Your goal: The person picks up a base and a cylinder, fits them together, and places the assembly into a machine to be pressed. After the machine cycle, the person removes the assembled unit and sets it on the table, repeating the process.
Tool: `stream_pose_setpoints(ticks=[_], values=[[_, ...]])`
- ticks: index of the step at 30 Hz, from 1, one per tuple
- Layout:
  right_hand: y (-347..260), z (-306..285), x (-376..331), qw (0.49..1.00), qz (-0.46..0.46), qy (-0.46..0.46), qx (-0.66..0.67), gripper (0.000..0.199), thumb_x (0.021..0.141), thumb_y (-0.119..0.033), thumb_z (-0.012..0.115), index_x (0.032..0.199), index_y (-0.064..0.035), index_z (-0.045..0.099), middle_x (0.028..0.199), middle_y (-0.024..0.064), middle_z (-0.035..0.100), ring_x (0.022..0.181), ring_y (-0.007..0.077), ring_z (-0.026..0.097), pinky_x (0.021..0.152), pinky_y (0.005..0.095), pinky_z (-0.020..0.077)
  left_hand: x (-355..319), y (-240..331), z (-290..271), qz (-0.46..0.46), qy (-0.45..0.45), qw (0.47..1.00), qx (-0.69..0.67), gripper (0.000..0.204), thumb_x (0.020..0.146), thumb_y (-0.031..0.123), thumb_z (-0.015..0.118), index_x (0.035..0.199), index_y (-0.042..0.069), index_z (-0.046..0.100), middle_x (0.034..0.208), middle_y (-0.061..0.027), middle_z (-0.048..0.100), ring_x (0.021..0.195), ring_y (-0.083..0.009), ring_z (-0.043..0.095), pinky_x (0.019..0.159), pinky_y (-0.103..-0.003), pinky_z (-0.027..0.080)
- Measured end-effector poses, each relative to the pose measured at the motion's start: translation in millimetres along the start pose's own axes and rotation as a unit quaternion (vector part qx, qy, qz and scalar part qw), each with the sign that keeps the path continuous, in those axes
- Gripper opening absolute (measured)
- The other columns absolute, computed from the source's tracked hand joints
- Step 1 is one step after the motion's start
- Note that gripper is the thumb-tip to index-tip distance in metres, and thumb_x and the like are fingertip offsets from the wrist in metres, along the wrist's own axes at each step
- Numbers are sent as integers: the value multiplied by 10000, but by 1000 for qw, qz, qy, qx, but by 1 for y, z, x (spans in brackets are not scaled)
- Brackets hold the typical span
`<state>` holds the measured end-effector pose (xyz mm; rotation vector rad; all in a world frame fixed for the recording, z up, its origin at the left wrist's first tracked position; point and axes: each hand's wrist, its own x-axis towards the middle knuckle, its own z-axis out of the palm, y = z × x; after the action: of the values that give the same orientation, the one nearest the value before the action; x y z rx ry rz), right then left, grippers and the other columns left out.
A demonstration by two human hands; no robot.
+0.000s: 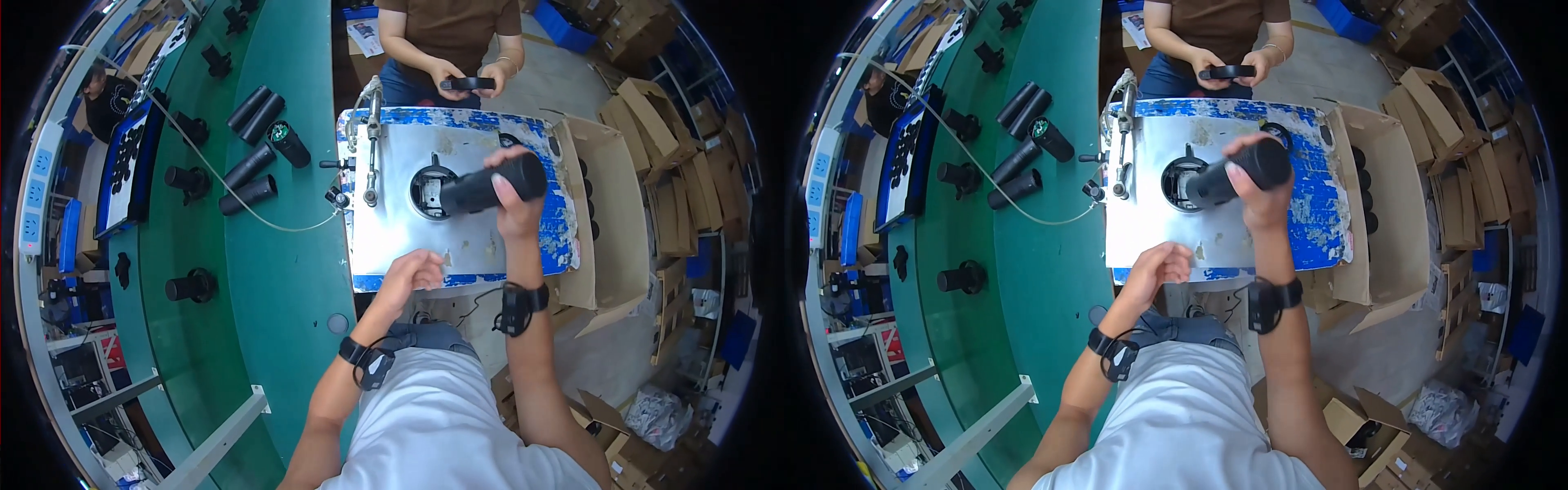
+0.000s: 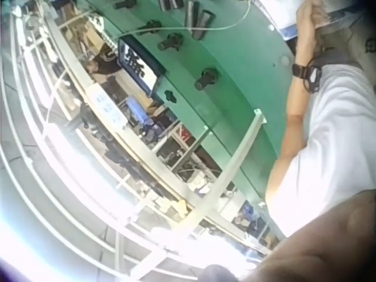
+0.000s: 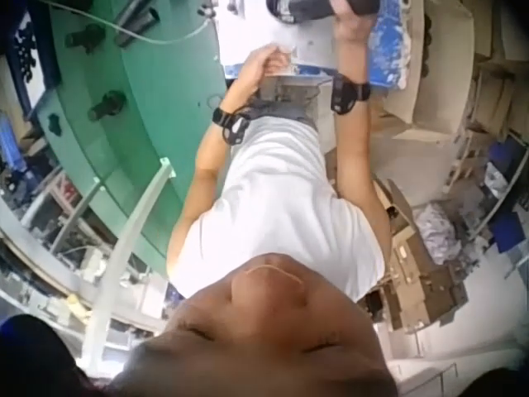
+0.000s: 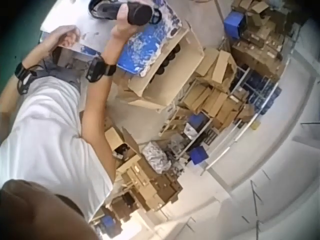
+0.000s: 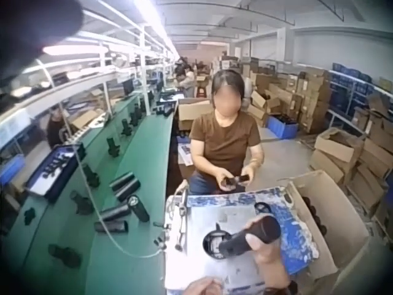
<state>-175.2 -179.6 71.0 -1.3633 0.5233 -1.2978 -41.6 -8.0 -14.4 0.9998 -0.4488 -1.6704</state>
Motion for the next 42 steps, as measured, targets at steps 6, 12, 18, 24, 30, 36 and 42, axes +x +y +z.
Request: stream_pose_setpoints(ticks=[6,12,18,24,30,36,42], values=[[44,30,19,992,25,-68,-108,345,705,-31,736,1013,-38,580,920,65,644,883,148,608,849,307,479,-38,0,-32,6,46,999,-1,244,1008,230,459,1040,41,610,837,-38,660,754,-109,631,698,-214,477],[75,53,-3,962,-43,32,-269,398,711,-40,787,1038,-21,561,931,68,652,870,141,614,841,279,481,-44,8,-28,37,87,996,0,212,998,196,476,1021,38,615,829,-28,654,749,-98,615,701,-216,472],[91,55,-16,961,-31,57,-270,416,708,-24,785,1051,-22,550,937,59,640,889,142,606,854,284,474,-48,18,-25,59,81,995,6,199,994,181,492,1001,27,617,828,-31,648,762,-96,601,714,-231,464],[64,29,23,972,77,-147,-169,400,708,11,723,1061,-11,534,948,80,646,884,151,614,844,289,485,-38,70,-49,150,153,973,79,170,968,151,520,984,8,610,762,-50,634,712,-113,594,678,-237,461],[90,49,-5,978,-40,7,-202,411,697,-2,702,1061,-8,511,902,92,624,849,168,604,836,311,489,35,120,-117,283,257,896,225,157,924,125,558,1009,7,615,770,-58,644,728,-123,612,682,-250,471],[97,23,2,991,-7,-111,-74,449,647,1,705,1052,-13,513,901,101,638,862,176,619,840,331,495,104,131,-152,243,331,684,602,289,872,197,528,1065,25,658,976,-147,688,878,-354,655,810,-433,509],[95,20,4,984,-13,-139,-115,431,691,-20,678,1075,-34,481,903,109,585,854,203,581,832,365,493,109,144,-145,37,285,662,692,318,866,270,483,939,86,732,983,-202,686,938,-385,649,850,-464,512]])
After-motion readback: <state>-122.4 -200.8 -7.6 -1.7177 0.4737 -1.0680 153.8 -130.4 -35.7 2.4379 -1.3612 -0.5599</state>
